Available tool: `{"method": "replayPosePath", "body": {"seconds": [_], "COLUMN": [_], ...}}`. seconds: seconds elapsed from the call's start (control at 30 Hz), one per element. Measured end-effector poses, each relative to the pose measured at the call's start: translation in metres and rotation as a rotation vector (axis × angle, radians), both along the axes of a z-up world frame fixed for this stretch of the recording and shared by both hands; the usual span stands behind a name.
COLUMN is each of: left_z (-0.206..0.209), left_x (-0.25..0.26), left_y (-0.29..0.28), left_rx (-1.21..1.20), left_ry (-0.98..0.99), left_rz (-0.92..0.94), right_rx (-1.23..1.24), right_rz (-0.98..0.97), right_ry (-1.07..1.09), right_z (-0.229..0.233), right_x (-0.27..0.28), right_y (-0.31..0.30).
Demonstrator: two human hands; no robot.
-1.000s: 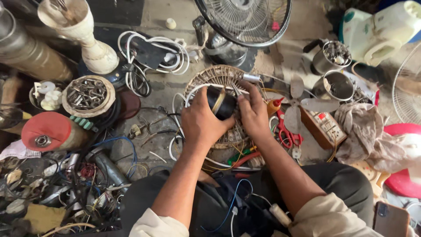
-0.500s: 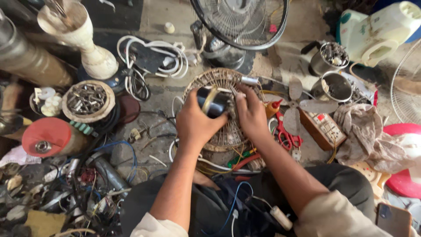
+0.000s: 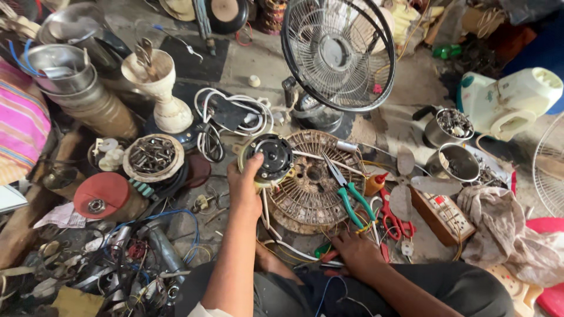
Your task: The person repairs a fan motor by using pliers to strip wires, connecting them to a capacitor and power lines, and securing components with a screwdriver.
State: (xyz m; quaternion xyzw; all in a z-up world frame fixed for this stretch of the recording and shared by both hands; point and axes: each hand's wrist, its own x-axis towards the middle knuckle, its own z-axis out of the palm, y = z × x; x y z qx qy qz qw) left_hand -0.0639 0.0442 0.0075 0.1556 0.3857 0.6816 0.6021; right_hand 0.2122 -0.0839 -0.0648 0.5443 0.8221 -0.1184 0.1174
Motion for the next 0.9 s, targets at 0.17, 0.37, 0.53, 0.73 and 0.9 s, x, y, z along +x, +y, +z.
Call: {"method": "replayPosePath", "body": {"seconds": [0.17,0.37,0.53,0.73,0.9], "left_z": [-0.008,0.019,0.034,0.035,0.037], "left_x": [-0.003,0.003,0.009,0.016,0.014], "left_y": [0.002,-0.013,-0.021,-0.024,-0.030], "left_rx": [0.178,0.217,0.292,0.343,0.473], "left_ry": [0.360,1.074,1.185,1.182,1.176], "left_rz": [0.086,0.199,0.198,0.228,0.180], "right_rx": [-0.171,-0.229,-0.172,-0.138,-0.273], "right_rz": [0.014,0.038,-0.043,-0.596,-0.367], "right_ry": [-0.049,-0.123,-0.025,0.899,1.948], "right_z": [-0.005,0.037,0.111,0.145,0.163], "right_x": [0.007,0.009,0.039,0.096,0.053], "right_y": [0.001,-0.007,-0.013,-0.037,-0.030]}}
